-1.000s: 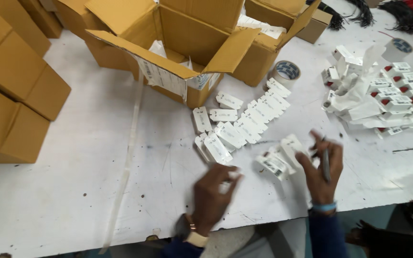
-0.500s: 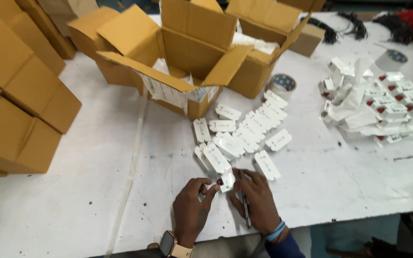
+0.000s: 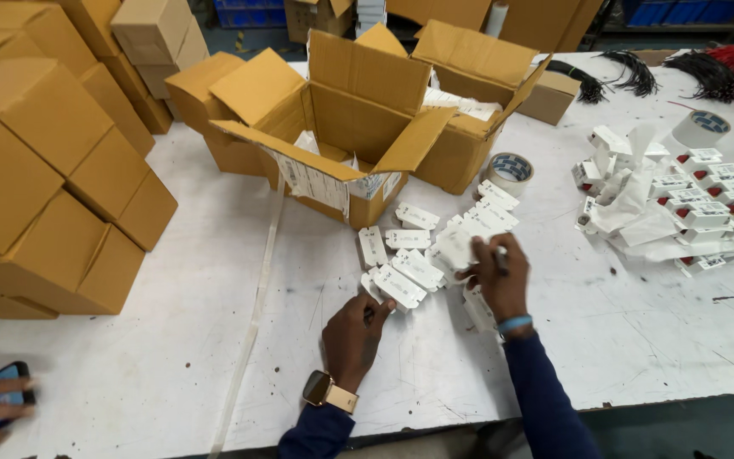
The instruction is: The person picks up small white plastic components from a table and writes on them with a black marker. They place the labeled components into a growing stack and repeat the process with additional units.
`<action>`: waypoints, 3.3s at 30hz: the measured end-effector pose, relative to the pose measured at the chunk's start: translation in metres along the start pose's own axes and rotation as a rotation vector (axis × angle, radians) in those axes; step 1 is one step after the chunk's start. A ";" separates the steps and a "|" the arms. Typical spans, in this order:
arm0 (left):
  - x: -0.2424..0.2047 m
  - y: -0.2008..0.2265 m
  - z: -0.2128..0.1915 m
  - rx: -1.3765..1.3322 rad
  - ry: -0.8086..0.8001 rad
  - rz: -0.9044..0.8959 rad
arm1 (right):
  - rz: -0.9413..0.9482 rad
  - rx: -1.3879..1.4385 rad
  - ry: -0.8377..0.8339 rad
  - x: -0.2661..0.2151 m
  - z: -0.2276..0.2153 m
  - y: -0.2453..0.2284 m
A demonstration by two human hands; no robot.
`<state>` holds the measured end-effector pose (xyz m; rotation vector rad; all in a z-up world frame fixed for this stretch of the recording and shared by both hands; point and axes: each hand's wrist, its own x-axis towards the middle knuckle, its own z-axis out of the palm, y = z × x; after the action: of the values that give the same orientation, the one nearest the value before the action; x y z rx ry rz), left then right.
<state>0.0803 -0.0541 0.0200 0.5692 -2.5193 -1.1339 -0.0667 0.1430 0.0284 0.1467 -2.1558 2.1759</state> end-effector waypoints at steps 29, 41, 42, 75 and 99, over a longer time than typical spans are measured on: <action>-0.001 -0.014 0.013 0.082 0.024 0.026 | -0.144 -0.608 0.008 -0.071 -0.051 0.007; 0.000 -0.017 0.014 0.083 -0.012 0.026 | -0.317 -0.487 -0.208 0.006 -0.025 0.027; -0.001 -0.017 0.013 0.076 -0.011 0.033 | -0.359 -0.537 -0.313 0.008 -0.024 0.027; -0.004 -0.010 0.003 -0.100 0.049 -0.047 | -0.144 -0.190 -0.174 0.028 -0.048 0.043; 0.060 0.019 0.043 0.073 0.225 0.225 | -0.149 -0.114 0.007 0.030 0.015 0.077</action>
<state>0.0048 -0.0436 0.0146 0.3942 -2.3673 -0.8504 -0.1058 0.1267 -0.0444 0.2827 -2.1822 1.9664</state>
